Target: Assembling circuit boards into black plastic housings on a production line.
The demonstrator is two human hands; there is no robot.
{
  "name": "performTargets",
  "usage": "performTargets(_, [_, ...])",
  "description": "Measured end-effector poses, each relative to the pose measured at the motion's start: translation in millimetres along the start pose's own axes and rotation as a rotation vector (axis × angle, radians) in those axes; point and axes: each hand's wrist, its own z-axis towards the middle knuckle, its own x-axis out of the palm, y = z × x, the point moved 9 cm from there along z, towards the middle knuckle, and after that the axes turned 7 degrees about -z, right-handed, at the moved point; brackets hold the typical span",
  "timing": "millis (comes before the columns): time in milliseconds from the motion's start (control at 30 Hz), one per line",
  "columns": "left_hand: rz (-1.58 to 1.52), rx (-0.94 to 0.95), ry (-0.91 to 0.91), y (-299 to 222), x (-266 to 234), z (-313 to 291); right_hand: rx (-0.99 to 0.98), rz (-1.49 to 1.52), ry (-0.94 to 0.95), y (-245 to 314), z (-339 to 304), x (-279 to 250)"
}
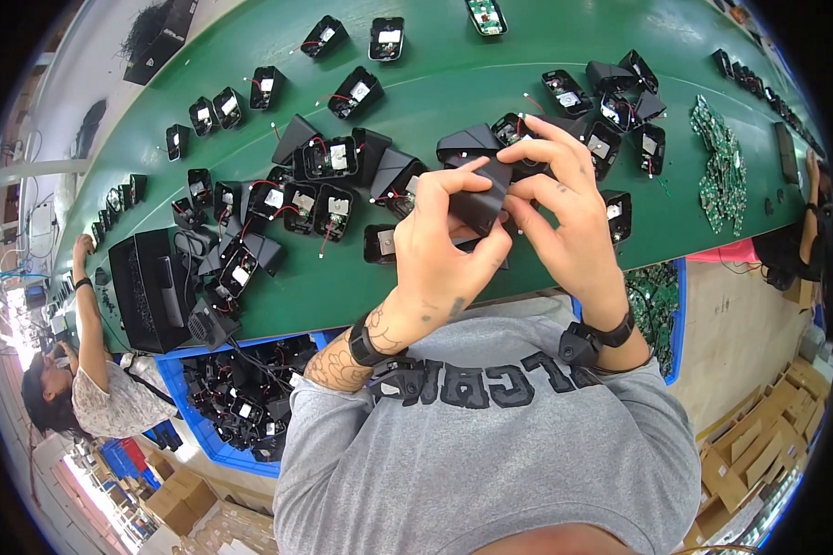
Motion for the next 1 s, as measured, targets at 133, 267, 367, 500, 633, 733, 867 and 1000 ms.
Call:
performTargets(133, [-0.59,-0.422,0.003,32.7,-1.9,7.9,-0.102,0.003,-0.158,-0.2,3.1,-17.6])
performTargets(267, [-0.768,-0.741,0.301,41.5,-3.3,8.4,-0.508,0.058,-0.056,26.3,4.5,-35.7])
performTargets(367, [-0.707,-0.801,0.367,32.8,3.9,5.1,-0.658,-0.039,-0.012,43.9,3.6,-35.8])
performTargets(500, [-0.667,-0.877,0.46,35.7,10.3,-0.6,-0.747,-0.158,0.041,50.9,5.3,-32.4])
performTargets(633, [-0.759,-0.92,0.471,38.3,9.9,-5.4,-0.802,-0.216,0.013,57.0,-1.3,-32.1])
performTargets(733, [-0.699,-0.918,0.518,37.5,10.0,-5.2,-0.802,-0.253,-0.002,57.3,-6.0,-32.0])
performTargets(867, [-0.66,-0.853,0.456,27.0,10.0,3.3,-0.626,-0.218,-0.02,43.4,4.1,-29.8])
performTargets(1000, [-0.387,-0.366,0.178,5.2,-0.6,19.8,0.049,0.129,-0.015,-9.5,8.6,-21.6])
